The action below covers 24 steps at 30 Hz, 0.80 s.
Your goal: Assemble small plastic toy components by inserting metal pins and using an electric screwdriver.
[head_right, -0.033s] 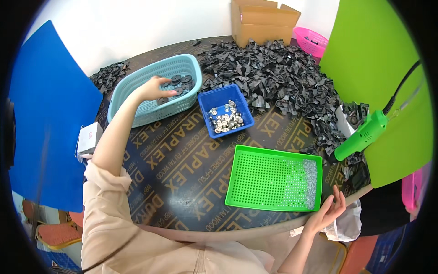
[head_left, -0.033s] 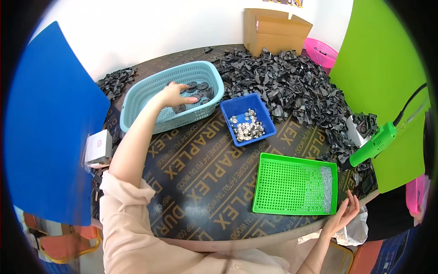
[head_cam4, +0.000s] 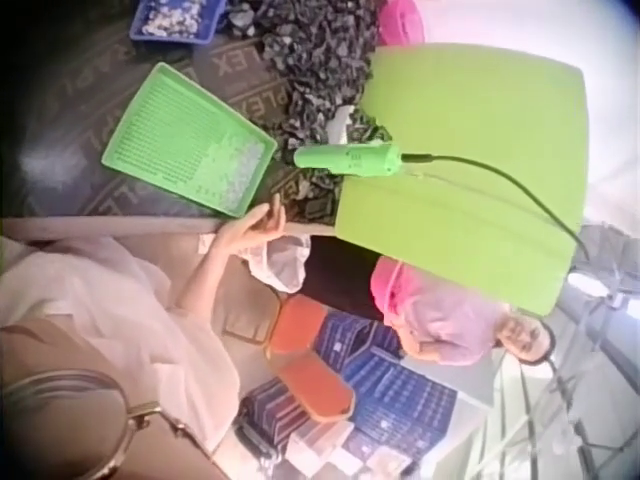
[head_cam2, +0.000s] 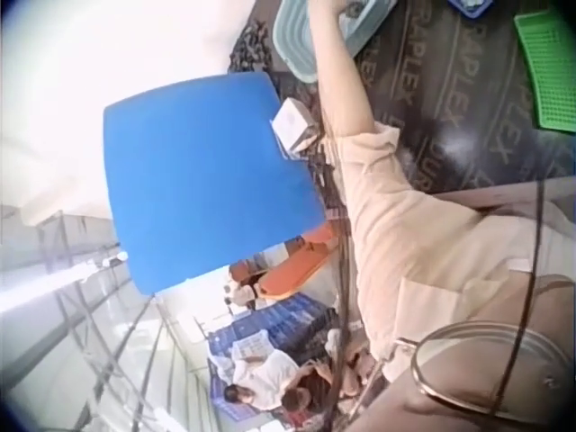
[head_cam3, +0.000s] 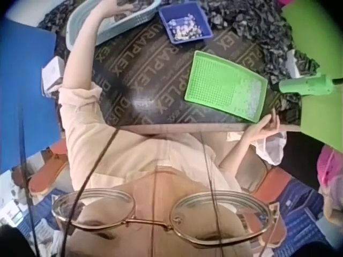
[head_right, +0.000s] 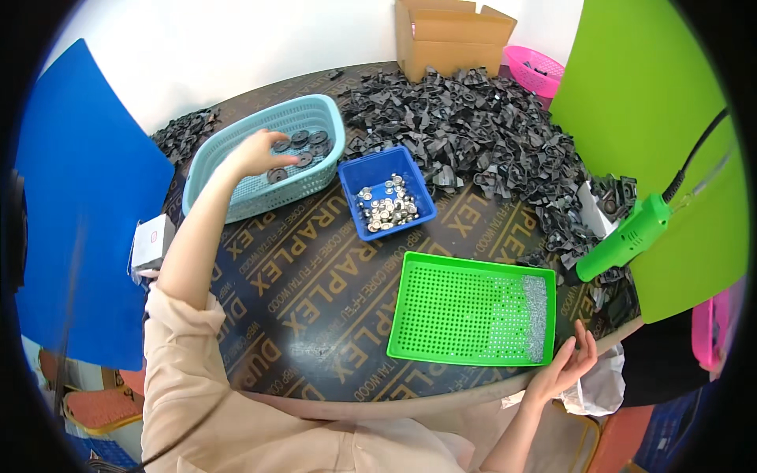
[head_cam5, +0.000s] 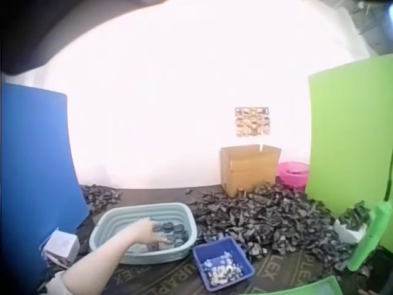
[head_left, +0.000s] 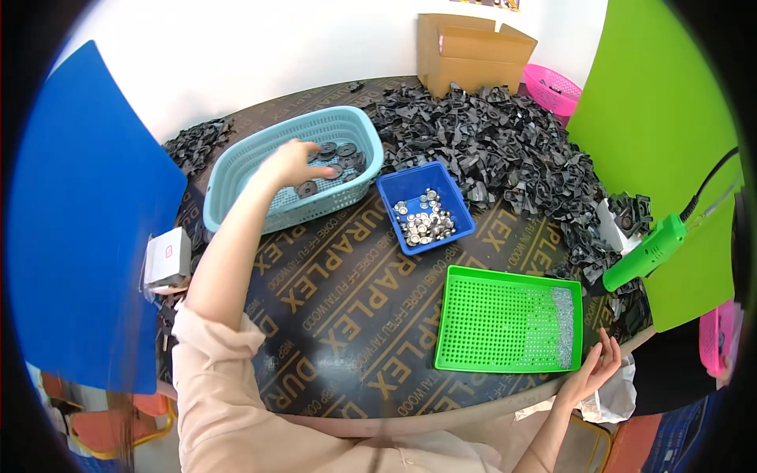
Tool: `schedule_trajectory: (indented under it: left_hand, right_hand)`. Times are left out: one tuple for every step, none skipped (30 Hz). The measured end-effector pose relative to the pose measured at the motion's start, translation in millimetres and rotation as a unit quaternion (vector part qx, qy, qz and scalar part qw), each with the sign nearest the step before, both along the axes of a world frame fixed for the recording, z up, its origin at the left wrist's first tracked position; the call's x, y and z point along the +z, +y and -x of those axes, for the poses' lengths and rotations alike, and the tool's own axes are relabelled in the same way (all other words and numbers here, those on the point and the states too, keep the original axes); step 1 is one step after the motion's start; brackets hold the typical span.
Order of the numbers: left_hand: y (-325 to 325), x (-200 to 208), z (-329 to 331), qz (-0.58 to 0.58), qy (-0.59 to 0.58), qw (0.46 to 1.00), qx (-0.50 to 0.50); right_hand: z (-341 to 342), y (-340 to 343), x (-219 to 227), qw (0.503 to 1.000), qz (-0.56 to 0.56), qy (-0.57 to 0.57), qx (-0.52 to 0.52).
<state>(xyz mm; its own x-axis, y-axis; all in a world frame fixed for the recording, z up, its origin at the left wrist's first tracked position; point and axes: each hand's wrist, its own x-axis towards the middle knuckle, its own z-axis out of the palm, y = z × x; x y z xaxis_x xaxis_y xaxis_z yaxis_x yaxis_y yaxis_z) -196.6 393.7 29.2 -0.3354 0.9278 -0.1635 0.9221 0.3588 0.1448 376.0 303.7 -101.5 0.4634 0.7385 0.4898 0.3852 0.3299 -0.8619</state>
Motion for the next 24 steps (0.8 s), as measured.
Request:
schedule_trajectory:
  left_hand:
    - [-3.2, 10.5, -11.0, -0.022, 0.065, 0.998, 0.007]
    - [-17.5, 30.5, -22.7, -0.049, 0.131, 0.988, 0.058]
    - [-32.9, 41.5, -21.4, -0.076, 0.195, 0.972, 0.11]
    - [-53.8, 35.7, 20.1, -0.112, 0.274, 0.944, 0.145]
    - [-73.4, 41.0, 37.9, -0.089, 0.254, 0.943, 0.197]
    - [-99.9, 35.8, 69.4, -0.067, 0.29, 0.926, 0.232]
    - [-121.2, 44.1, 76.0, 0.007, 0.244, 0.932, 0.268]
    - [-129.9, 43.2, 77.7, 0.089, 0.163, 0.936, 0.3]
    - [-149.5, 32.1, 101.2, 0.096, 0.092, 0.939, 0.317]
    - [-154.7, 20.4, 102.5, 0.022, -0.031, 0.943, 0.331]
    - [-158.1, 8.7, 102.5, -0.047, -0.155, 0.927, 0.339]
    - [-161.1, -1.1, 107.9, -0.045, -0.154, 0.928, 0.336]
    - [-162.6, -13.7, 115.1, -0.147, -0.25, 0.901, 0.322]
    - [-162.4, -21.7, 117.6, -0.246, -0.341, 0.856, 0.302]
    - [-161.5, -28.3, 119.8, -0.245, -0.34, 0.857, 0.299]
    - [-159.5, -31.5, 117.6, -0.248, -0.396, 0.819, 0.332]
    - [-158.8, -34.4, 118.1, -0.25, -0.449, 0.777, 0.364]
    - [-157.2, -38.8, 122.8, -0.274, -0.481, 0.754, 0.354]
    - [-161.7, -40.5, 128.2, -0.277, -0.479, 0.753, 0.355]
    - [-162.9, -40.2, 125.6, -0.345, -0.55, 0.692, 0.317]
    - [-167.4, -38.5, 123.8, -0.409, -0.611, 0.62, 0.275]
    - [-180.9, -30.3, 125.7, -0.455, -0.557, 0.637, 0.276]
    - [-186.8, -15.3, 109.1, -0.475, -0.524, 0.663, 0.244]
    - [-197.6, 1.0, 98.4, -0.485, -0.51, 0.675, 0.223]
  right_hand:
    - [-0.4, -1.2, 0.3, 1.0, 0.004, 0.001, 0.0]
    - [-2.8, -2.2, 0.2, 1.0, 0.006, -0.002, -0.008]
    - [-4.6, -2.8, -0.7, 1.0, 0.006, -0.011, -0.008]
    - [-4.1, -3.3, -0.9, 1.0, 0.004, -0.016, -0.001]
    - [-4.5, -3.2, -1.5, 1.0, 0.005, -0.02, -0.009]
    - [-2.9, -1.8, -1.3, 1.0, -0.004, -0.014, -0.006]
    - [-0.4, -1.4, -1.0, 1.0, -0.012, -0.007, -0.003]
    - [1.7, -3.0, 0.3, 1.0, -0.01, -0.002, -0.011]
    - [1.2, -1.4, -2.1, 1.0, -0.009, 0.005, -0.01]
    - [-1.4, 1.1, -7.6, 1.0, -0.018, 0.013, -0.021]
    - [-4.3, -0.6, -10.7, 0.999, -0.024, 0.018, -0.033]
    - [-3.2, 0.1, -9.3, 0.999, -0.037, 0.018, -0.032]
    - [-2.2, -0.6, -7.2, 0.999, -0.032, 0.035, -0.021]
    - [-2.4, -0.6, -6.4, 0.998, -0.036, 0.039, -0.023]
    - [-3.6, -0.3, -7.0, 0.998, -0.04, 0.043, -0.025]
    - [-3.5, 2.7, -8.7, 0.997, -0.056, 0.042, -0.027]
    - [-2.4, 2.3, -6.3, 0.997, -0.057, 0.045, -0.026]
    - [-1.5, 0.7, -2.1, 0.997, -0.049, 0.048, -0.037]
    - [-0.3, -1.2, 0.1, 0.997, -0.04, 0.051, -0.045]
    - [-4.6, -1.5, -3.5, 0.997, -0.028, 0.033, -0.059]
    - [-5.0, -0.8, -5.1, 0.997, -0.028, 0.034, -0.056]
    - [-3.7, 0.8, -6.3, 0.997, -0.04, 0.044, -0.049]
    - [-7.2, 2.1, -6.6, 0.996, -0.051, 0.05, -0.048]
    - [-10.6, 1.9, -5.9, 0.996, -0.051, 0.048, -0.046]
